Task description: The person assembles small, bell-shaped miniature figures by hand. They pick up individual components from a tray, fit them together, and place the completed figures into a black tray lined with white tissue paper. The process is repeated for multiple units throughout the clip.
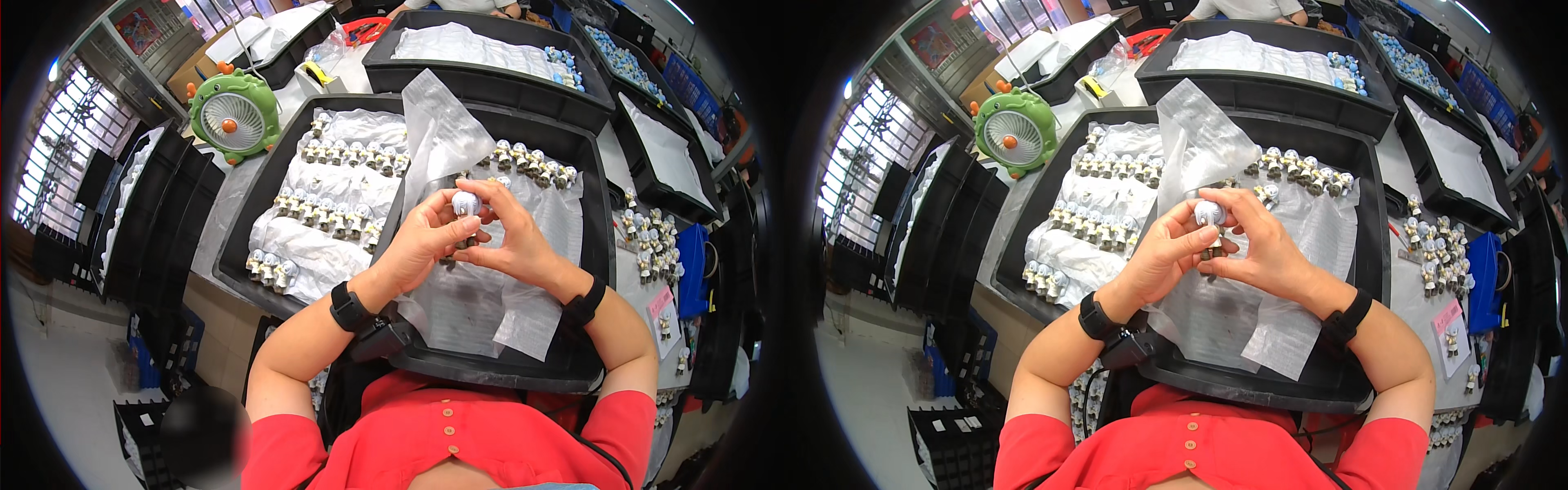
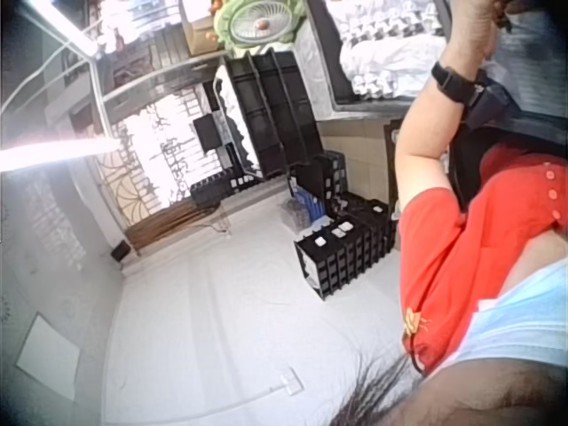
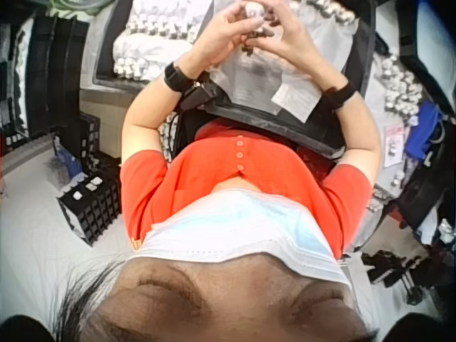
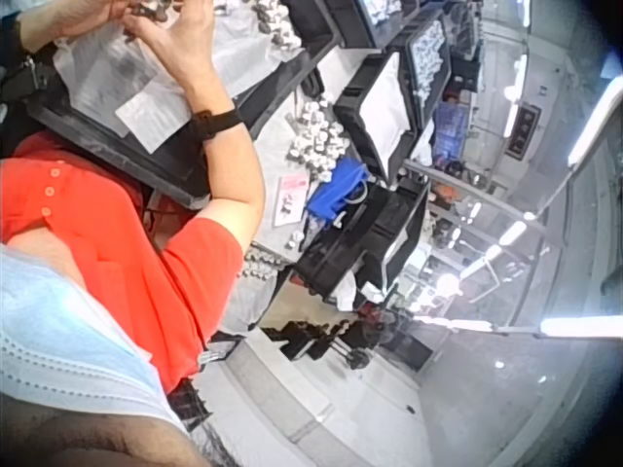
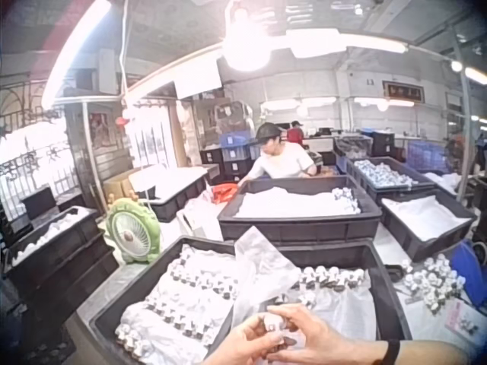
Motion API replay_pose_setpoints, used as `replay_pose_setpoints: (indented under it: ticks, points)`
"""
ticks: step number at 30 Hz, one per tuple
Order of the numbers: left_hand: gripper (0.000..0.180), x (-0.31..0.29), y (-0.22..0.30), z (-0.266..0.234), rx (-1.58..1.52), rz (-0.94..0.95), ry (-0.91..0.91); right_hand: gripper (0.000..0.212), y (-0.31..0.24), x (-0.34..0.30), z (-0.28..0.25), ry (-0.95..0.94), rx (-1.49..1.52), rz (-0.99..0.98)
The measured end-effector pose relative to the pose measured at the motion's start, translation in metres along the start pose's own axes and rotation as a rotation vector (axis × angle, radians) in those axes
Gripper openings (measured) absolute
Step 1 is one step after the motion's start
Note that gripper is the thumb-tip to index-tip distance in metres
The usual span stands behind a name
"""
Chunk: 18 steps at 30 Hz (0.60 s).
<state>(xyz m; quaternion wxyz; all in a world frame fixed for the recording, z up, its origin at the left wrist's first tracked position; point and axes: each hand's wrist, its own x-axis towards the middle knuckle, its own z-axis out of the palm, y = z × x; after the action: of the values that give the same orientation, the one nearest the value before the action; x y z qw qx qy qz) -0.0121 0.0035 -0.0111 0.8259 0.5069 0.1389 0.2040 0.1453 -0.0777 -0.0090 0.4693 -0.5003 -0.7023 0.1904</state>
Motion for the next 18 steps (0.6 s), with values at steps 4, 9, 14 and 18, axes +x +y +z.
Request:
replay_pose_setpoints:
  ticks: [4, 9, 14, 18]
  points:
    - [0.054, -0.0012, 0.0032, 0.0037, 0.024, 0.0, 0.003, 0.074, 0.0009, 0.0001, -0.0003, 0.008, -0.011, -0.014]
    - [0.057, -0.0012, 0.0032, 0.0055, 0.059, 0.021, 0.01, 0.076, 0.0001, -0.0006, -0.0005, 0.006, -0.015, 0.002]
    - [0.06, -0.001, 0.0015, 0.004, 0.094, 0.049, -0.002, 0.077, 0.0017, -0.0009, -0.0002, 0.013, -0.021, -0.009]
    - [0.059, -0.0007, 0.0013, 0.0044, 0.085, 0.046, -0.007, 0.076, 0.0017, -0.0007, -0.0004, 0.01, -0.021, -0.004]
